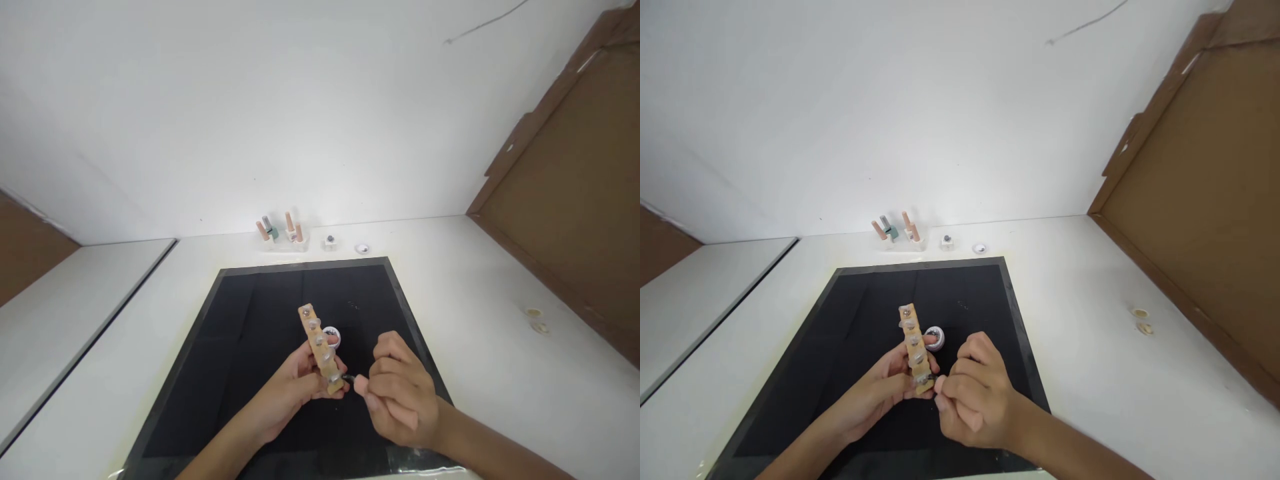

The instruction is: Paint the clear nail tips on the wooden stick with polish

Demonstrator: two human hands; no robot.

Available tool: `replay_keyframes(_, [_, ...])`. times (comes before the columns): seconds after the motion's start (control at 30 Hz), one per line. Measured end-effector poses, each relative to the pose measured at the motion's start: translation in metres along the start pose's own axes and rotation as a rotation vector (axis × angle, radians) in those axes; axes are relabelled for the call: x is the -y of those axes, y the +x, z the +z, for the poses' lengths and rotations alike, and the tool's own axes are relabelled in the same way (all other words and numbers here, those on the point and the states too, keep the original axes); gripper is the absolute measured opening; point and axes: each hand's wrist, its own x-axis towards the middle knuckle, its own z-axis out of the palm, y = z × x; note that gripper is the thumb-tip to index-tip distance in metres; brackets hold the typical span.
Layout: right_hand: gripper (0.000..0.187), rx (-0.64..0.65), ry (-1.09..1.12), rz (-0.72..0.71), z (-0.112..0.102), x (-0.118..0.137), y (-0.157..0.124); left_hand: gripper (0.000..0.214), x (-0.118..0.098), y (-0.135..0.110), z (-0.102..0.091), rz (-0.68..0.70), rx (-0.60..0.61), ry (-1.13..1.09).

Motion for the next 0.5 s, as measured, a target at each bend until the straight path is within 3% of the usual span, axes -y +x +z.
replay_keyframes(0.13, [0.018,-0.035,0.031,0.079,-0.0015,0.0010,0.0035,0.048,0.0001,-0.0004,-0.0008,0.003,0.009,0.012])
replay_keyframes(0.33, [0.015,0.035,0.184,0.121,-0.0021,0.0005,0.0054,0.049,-0.0022,-0.0008,0.0018,-0.008,-0.004,0.023])
replay_keyframes(0.5, [0.018,0.006,0.130,0.242,-0.0021,0.0009,0.0041,0.048,-0.0014,-0.0009,0.0009,-0.008,0.008,0.022])
